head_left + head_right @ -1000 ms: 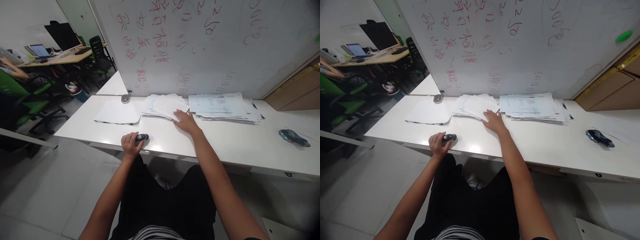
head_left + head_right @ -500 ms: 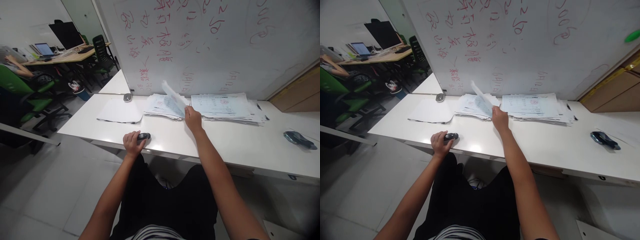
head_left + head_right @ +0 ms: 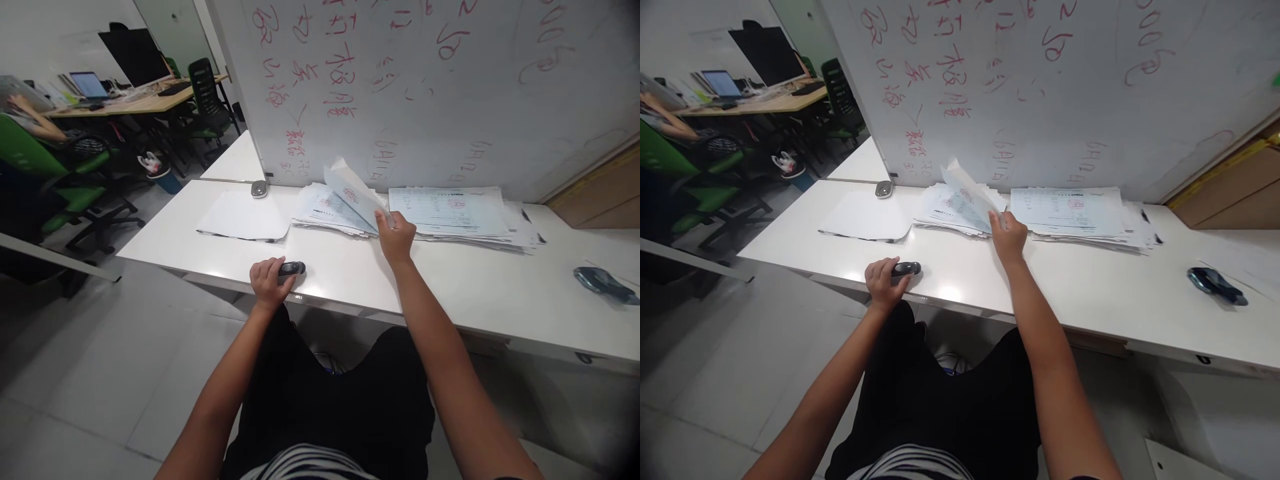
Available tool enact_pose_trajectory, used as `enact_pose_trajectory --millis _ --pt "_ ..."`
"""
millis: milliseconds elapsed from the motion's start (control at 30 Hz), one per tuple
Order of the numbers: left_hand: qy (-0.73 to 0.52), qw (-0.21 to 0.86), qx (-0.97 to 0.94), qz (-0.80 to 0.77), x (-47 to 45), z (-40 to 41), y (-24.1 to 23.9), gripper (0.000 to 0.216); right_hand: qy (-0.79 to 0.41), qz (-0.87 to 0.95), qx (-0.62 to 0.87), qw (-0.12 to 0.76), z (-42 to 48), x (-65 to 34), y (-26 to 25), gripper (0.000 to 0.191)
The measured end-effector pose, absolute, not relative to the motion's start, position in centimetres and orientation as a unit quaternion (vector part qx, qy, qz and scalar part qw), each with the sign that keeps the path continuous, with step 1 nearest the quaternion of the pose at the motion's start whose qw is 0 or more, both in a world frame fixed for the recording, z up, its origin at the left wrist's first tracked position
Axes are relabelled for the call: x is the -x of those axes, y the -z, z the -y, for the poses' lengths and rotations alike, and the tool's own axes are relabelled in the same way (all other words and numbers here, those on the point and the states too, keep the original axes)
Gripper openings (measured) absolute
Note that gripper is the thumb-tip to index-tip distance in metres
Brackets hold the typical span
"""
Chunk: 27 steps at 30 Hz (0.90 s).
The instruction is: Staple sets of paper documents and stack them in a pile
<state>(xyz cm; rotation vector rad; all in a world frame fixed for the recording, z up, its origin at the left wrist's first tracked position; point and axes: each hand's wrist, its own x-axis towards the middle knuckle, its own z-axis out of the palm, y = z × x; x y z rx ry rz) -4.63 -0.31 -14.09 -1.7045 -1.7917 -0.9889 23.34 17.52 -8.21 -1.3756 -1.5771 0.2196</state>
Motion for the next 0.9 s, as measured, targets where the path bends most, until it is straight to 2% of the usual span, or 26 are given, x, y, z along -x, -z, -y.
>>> enact_pose_trajectory --millis 167,333,500,733,900 --pt "0.362 0.227 0.621 0.657 4.5 0.4 13.9 0.044 -0.102 0.652 0.567 0.492 -17.4 -22.7 8.7 0.052" --pt "0.371 0.232 0.622 0.649 4.5 0.3 14.0 0.045 -0.052 0.712 0.56 0.42 -17.0 -22.2 9.1 0.058" --pt "0.374 0.219 0.619 0.655 4.5 0.3 14.0 0.045 -0.11 0.803 0.459 0.365 -16.4 -21.7 9.1 0.058" --pt "0.377 0.25 0.623 0.638 4.4 0.4 13.8 0.044 -0.188 0.79 0.452 0.369 -16.5 -21.8 9.2 0.052" --pt "0.383 0.263 0.623 0.629 4.4 0.2 13.9 0.045 -0.124 0.831 0.382 0.384 -16.4 -21.1 10.0 0.049"
